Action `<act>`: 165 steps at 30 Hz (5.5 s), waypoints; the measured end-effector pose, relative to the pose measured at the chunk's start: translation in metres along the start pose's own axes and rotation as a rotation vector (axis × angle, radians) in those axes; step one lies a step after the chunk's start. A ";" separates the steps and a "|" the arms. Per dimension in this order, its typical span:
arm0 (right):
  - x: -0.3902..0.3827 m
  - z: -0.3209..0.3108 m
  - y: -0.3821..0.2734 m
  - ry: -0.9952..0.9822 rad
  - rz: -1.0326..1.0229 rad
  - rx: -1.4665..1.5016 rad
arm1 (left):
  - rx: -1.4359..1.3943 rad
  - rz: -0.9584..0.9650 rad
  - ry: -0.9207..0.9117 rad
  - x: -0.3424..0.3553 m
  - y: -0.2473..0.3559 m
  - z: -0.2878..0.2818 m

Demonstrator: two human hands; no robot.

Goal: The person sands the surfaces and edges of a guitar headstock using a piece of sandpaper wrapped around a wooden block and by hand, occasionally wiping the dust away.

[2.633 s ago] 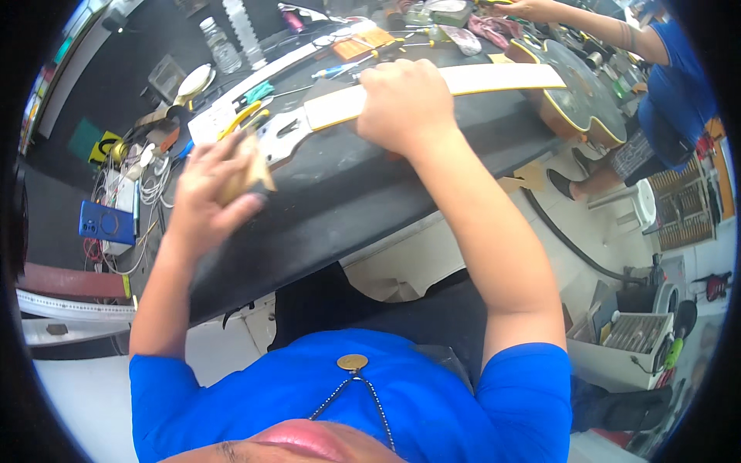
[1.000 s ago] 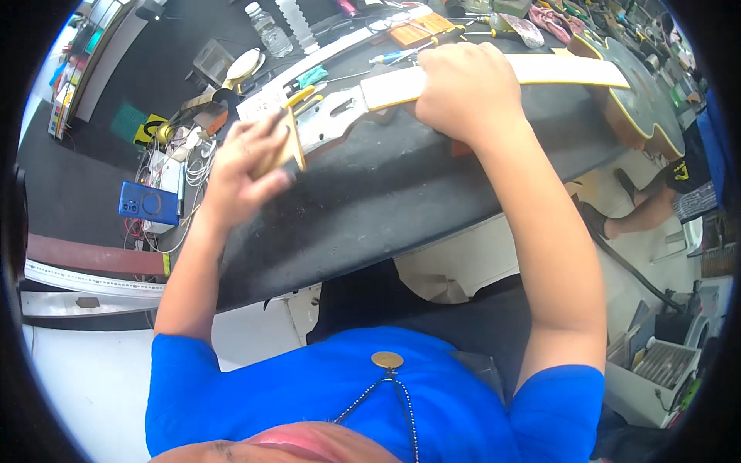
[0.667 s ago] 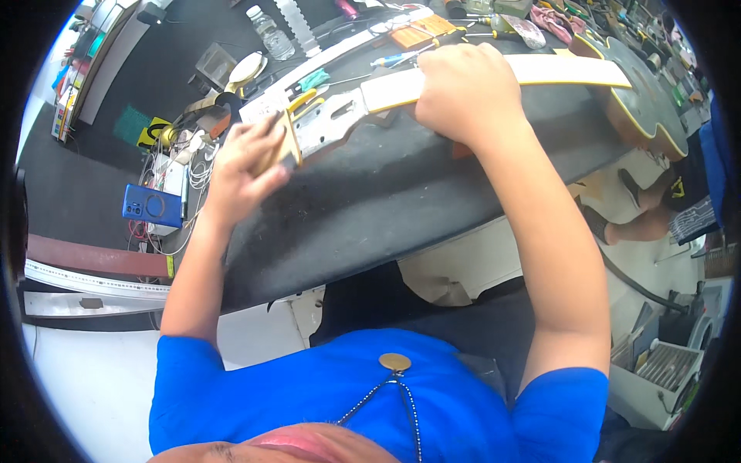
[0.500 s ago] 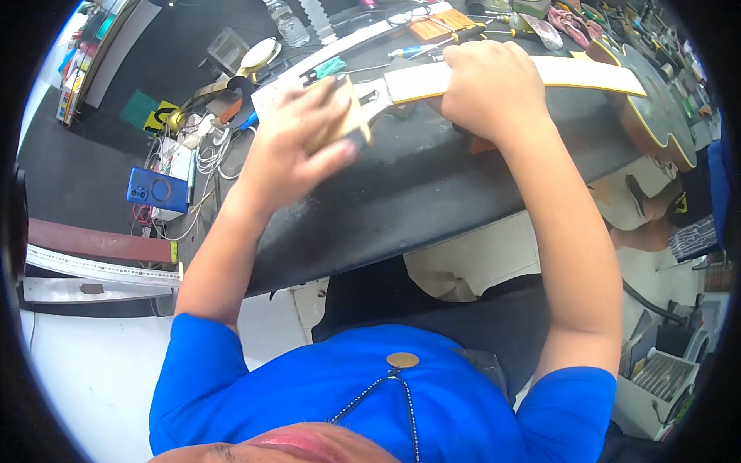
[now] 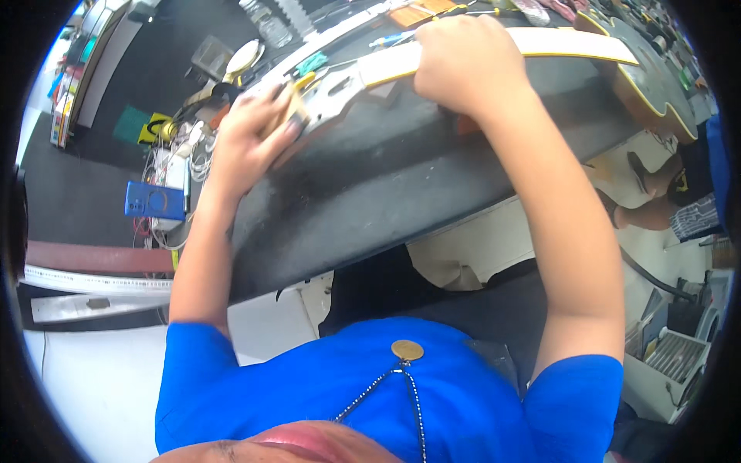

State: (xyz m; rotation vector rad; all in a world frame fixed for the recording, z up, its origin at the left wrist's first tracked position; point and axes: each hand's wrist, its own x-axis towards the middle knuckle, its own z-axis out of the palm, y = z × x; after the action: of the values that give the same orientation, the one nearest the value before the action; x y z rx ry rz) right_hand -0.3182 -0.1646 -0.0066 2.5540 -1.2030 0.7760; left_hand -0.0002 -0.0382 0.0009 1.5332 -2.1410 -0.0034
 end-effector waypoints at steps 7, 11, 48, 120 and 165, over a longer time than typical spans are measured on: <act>-0.002 0.004 0.014 0.015 0.046 -0.015 | 0.045 0.211 0.036 -0.033 -0.002 0.006; 0.003 -0.002 0.004 -0.039 0.049 -0.006 | -0.026 0.071 -0.018 0.027 0.023 0.012; -0.033 -0.004 0.028 0.171 0.006 -0.042 | -0.065 0.112 0.102 0.016 0.054 0.030; -0.106 -0.016 0.049 -0.223 0.564 0.747 | 0.138 0.069 0.055 -0.016 0.075 -0.008; -0.027 -0.043 0.004 -0.250 -0.213 0.052 | -0.057 -0.028 -0.036 -0.018 0.063 0.006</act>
State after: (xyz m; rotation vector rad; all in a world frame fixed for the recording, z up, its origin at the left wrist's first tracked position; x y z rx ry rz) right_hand -0.3514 -0.1316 0.0147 2.8280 -0.9615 0.4580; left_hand -0.0541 -0.0005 0.0065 1.5410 -2.1289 -0.1009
